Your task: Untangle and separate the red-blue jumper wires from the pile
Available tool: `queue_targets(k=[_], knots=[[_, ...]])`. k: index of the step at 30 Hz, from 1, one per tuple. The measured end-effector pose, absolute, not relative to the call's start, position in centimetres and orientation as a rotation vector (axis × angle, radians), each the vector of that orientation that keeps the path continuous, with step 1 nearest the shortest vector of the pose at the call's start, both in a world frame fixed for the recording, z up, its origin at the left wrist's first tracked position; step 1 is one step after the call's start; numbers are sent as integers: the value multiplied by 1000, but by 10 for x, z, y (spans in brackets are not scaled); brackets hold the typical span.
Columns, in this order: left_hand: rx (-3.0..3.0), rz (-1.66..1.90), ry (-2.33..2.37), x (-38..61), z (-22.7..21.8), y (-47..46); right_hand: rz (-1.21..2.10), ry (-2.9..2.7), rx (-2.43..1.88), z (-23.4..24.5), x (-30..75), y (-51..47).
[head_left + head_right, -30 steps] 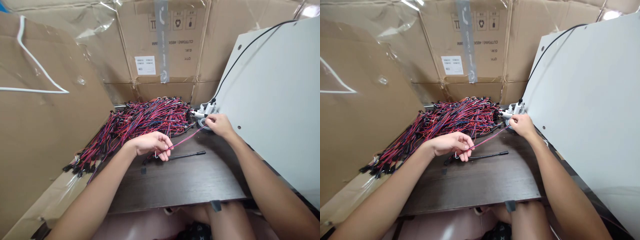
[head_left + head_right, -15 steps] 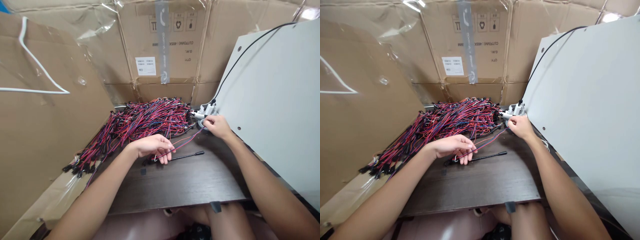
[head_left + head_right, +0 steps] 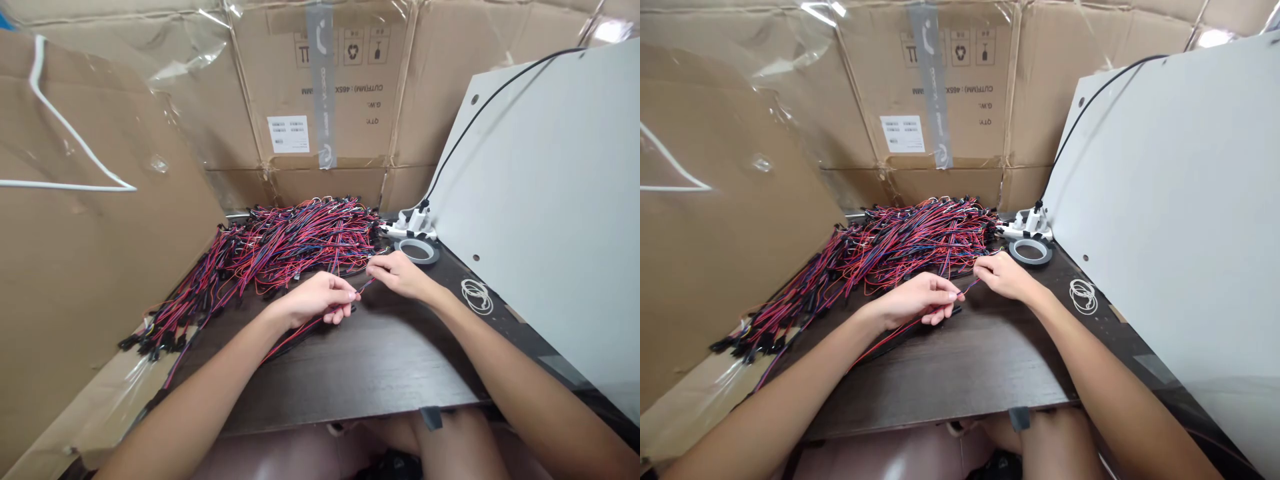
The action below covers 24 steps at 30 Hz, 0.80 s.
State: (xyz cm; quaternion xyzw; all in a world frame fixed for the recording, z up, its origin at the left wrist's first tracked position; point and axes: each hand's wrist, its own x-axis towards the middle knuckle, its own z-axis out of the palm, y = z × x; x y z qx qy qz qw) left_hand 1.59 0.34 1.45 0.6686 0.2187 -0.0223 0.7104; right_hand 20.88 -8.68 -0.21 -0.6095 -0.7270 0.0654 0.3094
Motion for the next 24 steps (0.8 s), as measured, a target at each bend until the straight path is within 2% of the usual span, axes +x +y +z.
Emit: queue_targets(k=[7, 12, 17, 24], knots=[[1580, -43, 502, 17, 8, 1, 656, -1935, -1595, 2, 208, -90], [1683, -165, 482, 17, 9, -2, 961, -1996, -1555, 3, 213, -92], [1797, -264, 523, 12, 15, 5, 962, -2054, -1501, 2, 212, -90], [2157, -352, 851, -3, 31, 25, 906, -2085, -1534, 2, 213, -89]])
